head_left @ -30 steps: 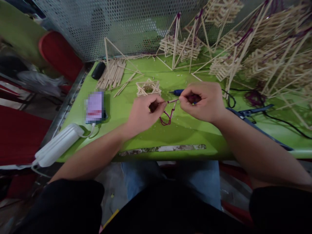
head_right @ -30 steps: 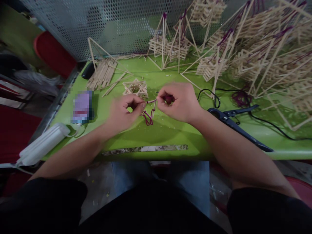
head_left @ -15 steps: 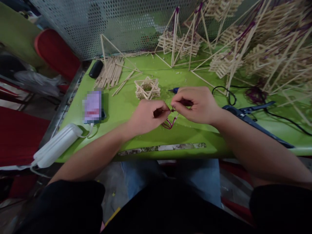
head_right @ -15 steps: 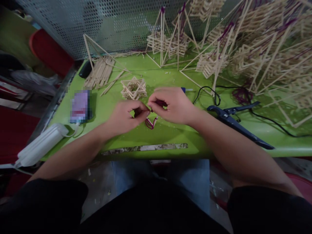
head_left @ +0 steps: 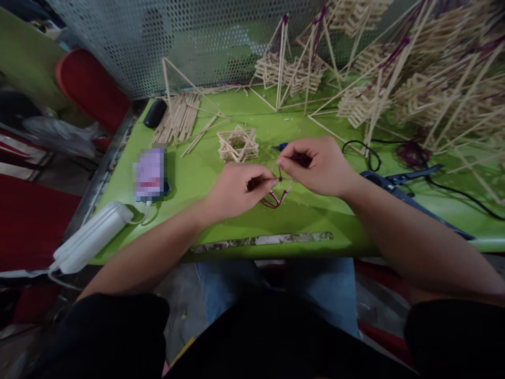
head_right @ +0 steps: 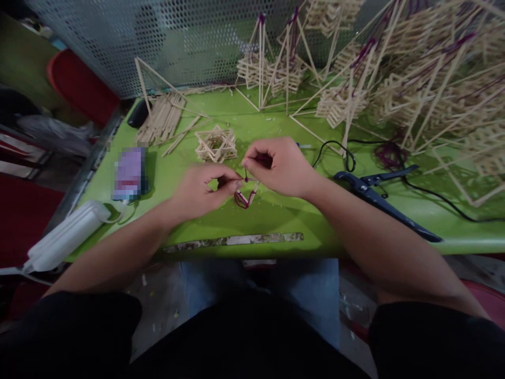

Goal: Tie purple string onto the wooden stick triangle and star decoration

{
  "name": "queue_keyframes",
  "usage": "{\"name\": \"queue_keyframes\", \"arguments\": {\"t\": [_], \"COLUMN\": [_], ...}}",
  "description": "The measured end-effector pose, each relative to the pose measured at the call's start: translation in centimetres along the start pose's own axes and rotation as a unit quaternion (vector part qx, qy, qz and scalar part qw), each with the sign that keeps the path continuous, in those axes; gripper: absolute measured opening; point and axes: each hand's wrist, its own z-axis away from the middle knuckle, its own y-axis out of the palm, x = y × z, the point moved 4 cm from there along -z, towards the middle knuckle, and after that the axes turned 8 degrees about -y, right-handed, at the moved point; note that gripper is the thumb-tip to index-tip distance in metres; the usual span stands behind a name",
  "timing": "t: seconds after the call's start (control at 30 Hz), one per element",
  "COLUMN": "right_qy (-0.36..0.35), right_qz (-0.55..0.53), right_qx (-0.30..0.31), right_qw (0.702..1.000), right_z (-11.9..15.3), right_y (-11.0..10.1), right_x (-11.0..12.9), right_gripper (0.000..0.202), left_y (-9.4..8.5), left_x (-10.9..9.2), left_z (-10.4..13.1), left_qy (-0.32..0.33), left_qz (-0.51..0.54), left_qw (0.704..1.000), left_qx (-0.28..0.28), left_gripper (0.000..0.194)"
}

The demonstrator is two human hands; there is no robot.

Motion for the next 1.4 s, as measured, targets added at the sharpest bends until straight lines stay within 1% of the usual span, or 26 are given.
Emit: {"name": "queue_keyframes", "arguments": {"t": [0.07,0.13,0.2,0.27,0.33,0.4,0.5,0.63,0.73,0.9,1.03,1.13,1.2,1.27,1.4], "right_qy": [0.006,-0.007,-0.034,-0.077,-0.12,-0.148,-0.156,-0.173,-0.196,-0.199,-0.21,-0.212,-0.211,-0.191,-0.106], "right_qz": [0.01,0.023,0.04,0.054,0.072,0.101,0.141,0.146,0.15,0.182,0.214,0.207,0.186,0.155,0.083], "right_qx": [-0.02,-0.043,-0.054,-0.057,-0.052,-0.039,-0.021,-0.015,-0.013,0.018,0.05,0.059,0.054,0.036,-0.04], "right_qw": [1.0,0.999,0.997,0.994,0.989,0.983,0.977,0.974,0.969,0.963,0.953,0.953,0.958,0.968,0.99], "right_z": [0.0,0.1,0.2,0.4,0.6,0.7,0.9,0.9,0.9,0.9,1.0,1.1,1.2,1.2,1.0], "right_y": [-0.2,-0.4,-0.4,-0.4,-0.3,-0.1,0.0,0.1,0.2,0.6,1.0,1.2,1.4,1.3,0.7], "right_x": [0.1,0.5,1.2,1.9,2.4,2.5,2.3,2.1,2.1,2.1,2.6,2.9,3.0,3.0,3.1], "right_gripper": [0.017,0.019,0.02,0.019,0.018,0.017,0.016,0.015,0.014,0.017,0.018,0.019,0.019,0.019,0.02], "left_y": [0.1,0.2,0.2,0.1,0.0,-0.2,-0.4,-0.1,0.1,0.1,0.0,0.1,0.3,0.4,0.5], "left_x": [0.3,0.8,1.1,1.4,1.5,1.6,1.5,1.8,2.1,1.8,0.9,0.5,0.4,0.4,0.3], "left_z": [-0.2,-0.3,-0.3,-0.2,-0.2,-0.2,-0.4,-0.4,-0.3,0.1,0.4,0.6,0.7,0.8,0.9], "left_qy": [-0.022,-0.046,-0.061,-0.069,-0.075,-0.078,-0.078,-0.076,-0.07,-0.053,-0.044,-0.037,-0.022,-0.006,0.015], "left_qz": [-0.005,0.003,0.014,0.026,0.042,0.062,0.076,0.093,0.098,0.057,-0.013,-0.057,-0.062,-0.06,-0.078], "left_qw": [1.0,0.999,0.996,0.993,0.99,0.989,0.989,0.989,0.988,0.989,0.989,0.986,0.986,0.988,0.988], "left_qx": [-0.008,-0.03,-0.062,-0.094,-0.108,-0.109,-0.099,-0.089,-0.097,-0.122,-0.142,-0.149,-0.152,-0.145,-0.131], "left_gripper": [0.021,0.017,0.016,0.019,0.021,0.022,0.024,0.018,0.017,0.02,0.018,0.019,0.019,0.017,0.015]}}
